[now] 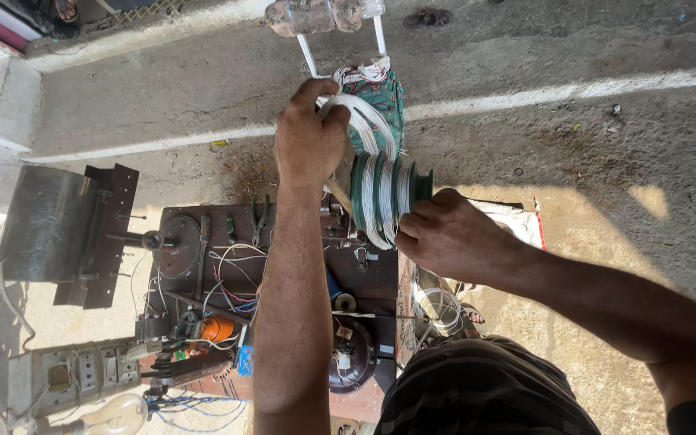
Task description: The person winds white insulated wire onto a green plastic spool using both hands. The wire is fed from a bundle and wrapped in neat layers around the spool. The person then lifts the spool and uses pliers to cut the wire.
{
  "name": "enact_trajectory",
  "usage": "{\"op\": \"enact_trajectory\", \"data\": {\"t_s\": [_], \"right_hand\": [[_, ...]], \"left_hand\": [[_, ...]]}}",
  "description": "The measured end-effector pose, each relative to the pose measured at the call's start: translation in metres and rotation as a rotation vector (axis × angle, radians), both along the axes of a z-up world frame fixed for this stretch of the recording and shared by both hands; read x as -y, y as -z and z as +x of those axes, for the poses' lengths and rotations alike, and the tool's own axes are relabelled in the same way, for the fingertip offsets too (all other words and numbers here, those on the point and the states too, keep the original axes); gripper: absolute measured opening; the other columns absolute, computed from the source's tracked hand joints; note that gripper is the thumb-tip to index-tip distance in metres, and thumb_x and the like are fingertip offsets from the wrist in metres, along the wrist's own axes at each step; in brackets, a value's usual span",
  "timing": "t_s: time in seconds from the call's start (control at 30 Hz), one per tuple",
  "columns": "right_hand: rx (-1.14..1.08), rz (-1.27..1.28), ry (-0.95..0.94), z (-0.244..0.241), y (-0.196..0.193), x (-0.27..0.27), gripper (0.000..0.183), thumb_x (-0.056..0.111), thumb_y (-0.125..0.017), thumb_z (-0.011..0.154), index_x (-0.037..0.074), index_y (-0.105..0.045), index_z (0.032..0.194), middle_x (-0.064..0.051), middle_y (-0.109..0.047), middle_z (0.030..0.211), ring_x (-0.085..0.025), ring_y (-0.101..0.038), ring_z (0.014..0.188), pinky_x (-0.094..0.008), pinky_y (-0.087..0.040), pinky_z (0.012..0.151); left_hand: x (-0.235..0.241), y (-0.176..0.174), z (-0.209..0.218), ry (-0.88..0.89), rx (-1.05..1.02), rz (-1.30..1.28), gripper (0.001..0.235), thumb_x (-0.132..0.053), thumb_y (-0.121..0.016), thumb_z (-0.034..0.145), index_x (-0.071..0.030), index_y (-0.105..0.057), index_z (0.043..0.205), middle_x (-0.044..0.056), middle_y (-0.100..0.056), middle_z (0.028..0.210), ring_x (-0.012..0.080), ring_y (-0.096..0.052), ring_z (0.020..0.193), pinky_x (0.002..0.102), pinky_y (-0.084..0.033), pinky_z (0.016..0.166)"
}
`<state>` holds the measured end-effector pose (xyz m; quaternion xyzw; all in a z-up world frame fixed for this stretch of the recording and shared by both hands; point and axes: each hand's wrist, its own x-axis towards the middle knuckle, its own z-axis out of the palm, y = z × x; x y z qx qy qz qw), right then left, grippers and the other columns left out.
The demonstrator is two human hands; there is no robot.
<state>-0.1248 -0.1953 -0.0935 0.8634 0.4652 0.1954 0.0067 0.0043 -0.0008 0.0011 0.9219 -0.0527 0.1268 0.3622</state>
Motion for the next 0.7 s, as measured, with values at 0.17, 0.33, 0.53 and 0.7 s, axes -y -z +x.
{"op": "enact_trajectory", "data": {"t_s": [0.17, 0.33, 0.53, 0.7], "right_hand": [[-0.159, 0.447, -0.075, 0.089, -0.017, 0.026, 0.027, 0.025, -0.088, 0.079, 0.010, -0.066, 0.073, -0.003, -0.066, 0.069, -0.013, -0.060, 0.062, -0.031, -0.054, 0.055], [-1.162, 1.201, 0.187, 0.173, 0.091, 0.060, 0.022, 0.023, -0.085, 0.084, 0.009, -0.068, 0.085, -0.003, -0.072, 0.080, -0.009, -0.064, 0.068, -0.027, -0.055, 0.062], [-1.443, 1.373, 0.503, 0.130, 0.282, 0.031, 0.011, 0.012, -0.073, 0.091, 0.002, -0.075, 0.092, -0.008, -0.073, 0.078, -0.018, -0.067, 0.070, -0.036, -0.055, 0.067], [-1.405, 1.333, 0.538, 0.051, 0.316, 0.007, 0.017, 0.018, -0.072, 0.095, 0.002, -0.077, 0.092, -0.004, -0.067, 0.074, -0.011, -0.058, 0.066, -0.031, -0.045, 0.063]], "left_hand": [[-0.003, 0.005, -0.002, -0.021, -0.020, 0.008, 0.031, -0.017, -0.064, 0.084, -0.016, -0.072, 0.114, 0.007, -0.077, 0.081, 0.0155, -0.072, 0.066, 0.040, -0.059, 0.068], [-0.002, 0.005, -0.001, 0.002, 0.017, 0.005, 0.031, -0.016, -0.064, 0.086, -0.016, -0.071, 0.116, 0.006, -0.076, 0.081, 0.0134, -0.072, 0.064, 0.037, -0.061, 0.064], [-0.003, 0.006, -0.001, 0.024, 0.076, 0.008, 0.032, -0.016, -0.064, 0.085, -0.016, -0.070, 0.117, 0.007, -0.077, 0.086, 0.0126, -0.073, 0.067, 0.037, -0.061, 0.064], [-0.002, 0.007, -0.002, 0.029, 0.062, -0.014, 0.032, -0.016, -0.064, 0.086, -0.016, -0.071, 0.117, 0.006, -0.078, 0.084, 0.0130, -0.073, 0.065, 0.037, -0.061, 0.065]]}}
